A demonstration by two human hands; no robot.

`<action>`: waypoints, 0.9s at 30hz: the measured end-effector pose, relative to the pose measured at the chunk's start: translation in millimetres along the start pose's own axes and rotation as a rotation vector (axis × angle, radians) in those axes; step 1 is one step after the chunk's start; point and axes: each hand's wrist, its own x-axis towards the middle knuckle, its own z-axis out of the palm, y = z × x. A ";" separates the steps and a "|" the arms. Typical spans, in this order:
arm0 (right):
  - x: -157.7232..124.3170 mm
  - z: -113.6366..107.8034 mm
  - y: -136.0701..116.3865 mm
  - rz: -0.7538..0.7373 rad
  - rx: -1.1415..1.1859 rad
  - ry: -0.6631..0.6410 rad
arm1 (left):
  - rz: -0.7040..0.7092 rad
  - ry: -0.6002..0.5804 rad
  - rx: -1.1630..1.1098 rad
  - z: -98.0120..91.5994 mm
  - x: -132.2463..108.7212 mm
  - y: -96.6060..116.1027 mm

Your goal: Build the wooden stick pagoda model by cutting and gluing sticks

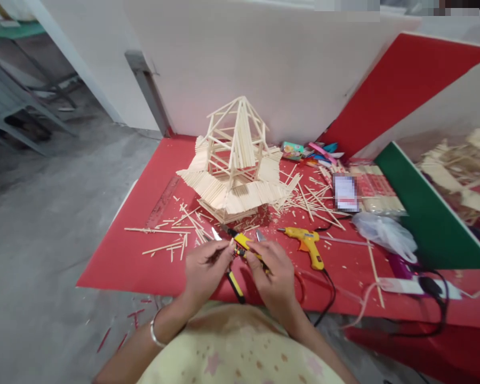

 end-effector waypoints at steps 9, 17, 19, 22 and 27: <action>-19.8 -79.1 90.8 0.636 -0.671 -0.020 | -0.093 -0.097 -0.217 10.6 7.7 10.8; -27.7 -74.4 114.6 0.714 -0.531 -0.069 | -0.016 -0.046 -0.220 -0.5 14.5 32.7; -35.4 -76.6 104.0 0.668 -0.468 -0.005 | 0.019 0.014 -0.217 -9.8 15.9 34.4; -42.2 -85.0 76.2 0.580 -0.273 0.139 | 0.040 0.042 -0.263 -20.2 18.4 31.5; -15.6 -105.1 20.3 0.385 -0.063 0.242 | 0.065 0.025 -0.306 -25.0 28.5 37.1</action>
